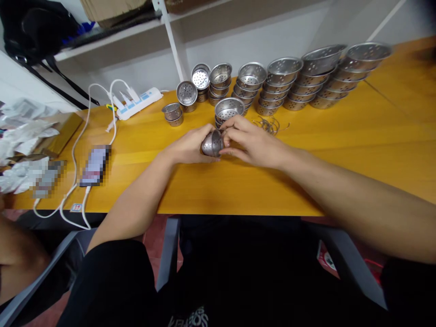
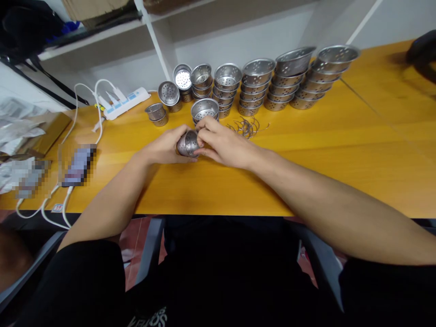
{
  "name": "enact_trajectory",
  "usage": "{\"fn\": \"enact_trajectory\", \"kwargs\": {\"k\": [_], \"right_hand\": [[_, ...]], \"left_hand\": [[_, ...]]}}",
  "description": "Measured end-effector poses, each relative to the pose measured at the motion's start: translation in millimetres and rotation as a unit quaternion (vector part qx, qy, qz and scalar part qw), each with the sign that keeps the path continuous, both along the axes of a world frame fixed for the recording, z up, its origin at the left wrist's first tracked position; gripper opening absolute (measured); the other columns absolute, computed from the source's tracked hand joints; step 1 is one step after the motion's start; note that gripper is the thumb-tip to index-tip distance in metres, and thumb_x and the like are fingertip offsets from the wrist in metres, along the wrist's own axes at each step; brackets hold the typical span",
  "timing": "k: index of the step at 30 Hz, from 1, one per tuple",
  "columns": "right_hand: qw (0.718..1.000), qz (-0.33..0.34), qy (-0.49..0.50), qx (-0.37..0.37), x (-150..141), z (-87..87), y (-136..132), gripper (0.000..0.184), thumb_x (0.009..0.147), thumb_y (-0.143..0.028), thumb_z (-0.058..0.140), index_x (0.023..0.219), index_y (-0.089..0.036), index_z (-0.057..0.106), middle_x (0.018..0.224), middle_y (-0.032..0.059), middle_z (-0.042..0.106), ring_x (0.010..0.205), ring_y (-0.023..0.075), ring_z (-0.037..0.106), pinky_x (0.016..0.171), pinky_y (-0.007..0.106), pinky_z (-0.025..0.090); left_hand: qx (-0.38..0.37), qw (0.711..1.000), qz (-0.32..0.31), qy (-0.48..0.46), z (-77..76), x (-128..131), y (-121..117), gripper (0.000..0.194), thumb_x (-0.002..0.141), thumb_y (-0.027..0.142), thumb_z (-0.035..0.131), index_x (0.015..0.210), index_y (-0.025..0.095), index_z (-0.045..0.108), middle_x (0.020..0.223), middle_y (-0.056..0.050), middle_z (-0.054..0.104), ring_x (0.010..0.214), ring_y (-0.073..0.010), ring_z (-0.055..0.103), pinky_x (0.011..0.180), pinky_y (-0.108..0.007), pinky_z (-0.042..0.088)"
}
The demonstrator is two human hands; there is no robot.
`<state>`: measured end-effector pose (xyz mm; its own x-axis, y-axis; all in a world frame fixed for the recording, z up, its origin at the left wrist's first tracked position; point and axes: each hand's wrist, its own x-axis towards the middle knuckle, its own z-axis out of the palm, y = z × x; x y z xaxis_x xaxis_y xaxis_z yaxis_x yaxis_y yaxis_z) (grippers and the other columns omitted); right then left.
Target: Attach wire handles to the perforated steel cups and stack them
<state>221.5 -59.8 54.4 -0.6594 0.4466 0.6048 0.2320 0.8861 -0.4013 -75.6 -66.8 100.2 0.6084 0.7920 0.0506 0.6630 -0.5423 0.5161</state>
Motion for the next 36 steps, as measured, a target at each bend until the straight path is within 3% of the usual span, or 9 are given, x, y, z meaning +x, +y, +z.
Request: {"fn": "enact_trajectory", "kwargs": {"k": [5, 9, 12, 18, 23, 26, 29, 32, 36], "right_hand": [[0.999, -0.03, 0.013, 0.008, 16, 19.0, -3, 0.048, 0.123, -0.078, 0.082, 0.12, -0.03, 0.083, 0.151, 0.018, 0.077, 0.142, 0.0446, 0.076, 0.121, 0.066, 0.068], [0.999, 0.02, -0.037, -0.01, 32, 25.0, 0, 0.049, 0.122, -0.078, 0.082, 0.114, -0.029, 0.085, 0.148, 0.016, 0.081, 0.128, 0.039, 0.081, 0.113, 0.058, 0.07], [0.995, 0.015, -0.091, -0.04, 43, 19.3, 11, 0.056, 0.119, -0.084, 0.08, 0.11, -0.03, 0.086, 0.139, 0.015, 0.083, 0.116, 0.0375, 0.082, 0.106, 0.057, 0.071], [0.982, -0.049, -0.174, -0.055, 65, 10.6, 32, 0.06, 0.11, -0.09, 0.081, 0.104, -0.031, 0.084, 0.116, 0.0115, 0.081, 0.092, 0.0328, 0.075, 0.087, 0.054, 0.066], [0.973, -0.089, -0.208, -0.054, 80, 2.3, 48, 0.06, 0.109, -0.09, 0.08, 0.107, -0.03, 0.085, 0.109, 0.0113, 0.079, 0.089, 0.0327, 0.075, 0.087, 0.055, 0.068], [0.974, -0.141, -0.173, -0.048, 78, -3.2, 52, 0.074, 0.109, -0.098, 0.076, 0.124, -0.027, 0.089, 0.122, 0.0199, 0.084, 0.104, 0.0444, 0.082, 0.099, 0.069, 0.074], [0.979, -0.171, -0.082, -0.07, 62, -5.5, 46, 0.102, 0.109, -0.1, 0.078, 0.17, -0.019, 0.079, 0.161, 0.0314, 0.082, 0.137, 0.0587, 0.084, 0.122, 0.083, 0.07], [0.987, -0.127, -0.022, -0.092, 41, -7.4, 36, 0.118, 0.111, -0.097, 0.08, 0.198, -0.022, 0.054, 0.185, 0.0294, 0.073, 0.154, 0.0584, 0.08, 0.135, 0.084, 0.066], [0.992, -0.09, -0.017, -0.086, 22, -10.0, 26, 0.116, 0.115, -0.091, 0.08, 0.205, -0.027, 0.046, 0.193, 0.0264, 0.069, 0.162, 0.0572, 0.078, 0.14, 0.085, 0.064]], "left_hand": [[0.005, 0.999, 0.01, 0.042, 4.3, -7, 3, 0.069, 0.085, 0.055, 0.11, 0.134, 0.025, 0.073, 0.132, -0.011, 0.086, 0.121, -0.0359, 0.084, 0.107, -0.048, 0.064], [0.03, 0.999, 0.009, 0.04, 0.4, -19, 16, 0.066, 0.087, 0.07, 0.109, 0.121, 0.026, 0.073, 0.131, -0.012, 0.083, 0.123, -0.0375, 0.082, 0.114, -0.054, 0.067], [0.049, 0.998, 0.015, 0.021, -6.8, -30, 28, 0.074, 0.083, 0.088, 0.105, 0.112, 0.027, 0.075, 0.128, -0.014, 0.082, 0.119, -0.0388, 0.081, 0.114, -0.059, 0.069], [0.041, 0.995, 0.057, -0.07, -17.8, -43, 37, 0.111, 0.081, 0.111, 0.093, 0.147, 0.023, 0.077, 0.147, -0.02, 0.089, 0.132, -0.0406, 0.086, 0.123, -0.06, 0.071], [0.053, 0.982, 0.119, -0.139, -27.3, -43, 43, 0.121, 0.077, 0.118, 0.094, 0.15, 0.024, 0.076, 0.151, -0.021, 0.09, 0.134, -0.0394, 0.087, 0.122, -0.06, 0.074], [0.069, 0.963, 0.164, -0.201, -36.3, -40, 53, 0.125, 0.079, 0.118, 0.093, 0.161, 0.026, 0.071, 0.163, -0.021, 0.085, 0.148, -0.0408, 0.085, 0.131, -0.064, 0.071], [0.092, 0.951, 0.178, -0.236, -42.5, -33, 60, 0.126, 0.088, 0.114, 0.09, 0.177, 0.03, 0.062, 0.174, -0.023, 0.079, 0.163, -0.0425, 0.079, 0.141, -0.069, 0.065], [0.118, 0.951, 0.164, -0.236, -43.8, -25, 58, 0.121, 0.1, 0.107, 0.085, 0.19, 0.034, 0.049, 0.183, -0.024, 0.072, 0.174, -0.0451, 0.072, 0.147, -0.074, 0.06], [0.136, 0.954, 0.138, -0.227, -44.1, -12, 49, 0.119, 0.108, 0.109, 0.071, 0.198, 0.039, 0.036, 0.187, -0.021, 0.069, 0.18, -0.0432, 0.07, 0.152, -0.071, 0.057]]}}
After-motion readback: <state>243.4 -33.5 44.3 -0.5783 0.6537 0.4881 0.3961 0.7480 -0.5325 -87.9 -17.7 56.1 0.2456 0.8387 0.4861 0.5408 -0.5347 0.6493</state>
